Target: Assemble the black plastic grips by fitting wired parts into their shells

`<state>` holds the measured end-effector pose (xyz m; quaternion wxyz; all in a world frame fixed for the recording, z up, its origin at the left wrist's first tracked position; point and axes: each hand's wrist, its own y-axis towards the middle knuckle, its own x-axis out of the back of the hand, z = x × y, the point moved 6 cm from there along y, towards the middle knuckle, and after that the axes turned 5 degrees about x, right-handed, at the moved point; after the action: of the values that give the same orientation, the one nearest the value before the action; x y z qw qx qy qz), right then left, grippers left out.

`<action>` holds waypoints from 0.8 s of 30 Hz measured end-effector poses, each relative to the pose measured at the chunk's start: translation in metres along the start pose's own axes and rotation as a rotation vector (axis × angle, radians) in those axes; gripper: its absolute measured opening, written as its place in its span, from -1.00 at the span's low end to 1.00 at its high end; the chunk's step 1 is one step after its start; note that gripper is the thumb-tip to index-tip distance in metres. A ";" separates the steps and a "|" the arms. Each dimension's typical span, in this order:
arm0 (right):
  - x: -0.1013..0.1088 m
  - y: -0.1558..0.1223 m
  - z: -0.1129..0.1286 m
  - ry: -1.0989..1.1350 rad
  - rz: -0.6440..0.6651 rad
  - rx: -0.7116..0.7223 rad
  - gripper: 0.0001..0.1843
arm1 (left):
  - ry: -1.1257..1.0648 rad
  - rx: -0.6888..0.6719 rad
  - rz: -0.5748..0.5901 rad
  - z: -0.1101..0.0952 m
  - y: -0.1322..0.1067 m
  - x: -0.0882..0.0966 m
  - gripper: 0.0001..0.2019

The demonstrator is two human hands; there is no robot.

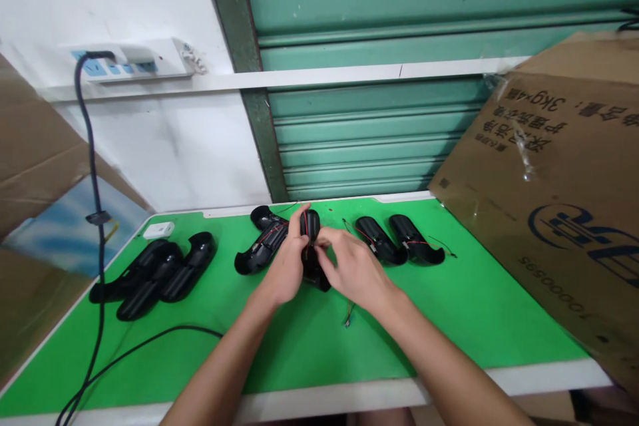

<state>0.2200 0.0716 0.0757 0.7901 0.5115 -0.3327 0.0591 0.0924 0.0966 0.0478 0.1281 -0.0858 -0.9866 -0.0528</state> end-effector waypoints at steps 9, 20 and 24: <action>0.017 -0.001 -0.031 0.415 -0.222 -0.356 -0.62 | -0.386 -0.032 0.084 0.008 0.008 -0.005 -0.28; 0.002 -0.005 -0.033 0.663 -0.113 -0.515 -0.42 | -0.464 -0.018 0.068 0.001 0.004 -0.006 -0.28; 0.001 -0.005 -0.028 0.622 -0.097 -0.463 -0.38 | -0.516 0.026 0.089 0.001 0.006 -0.010 -0.28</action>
<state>0.2357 0.0926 0.0650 0.9497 0.2922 -0.0574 0.0973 0.1026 0.1006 0.0445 -0.1247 -0.1380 -0.9825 -0.0110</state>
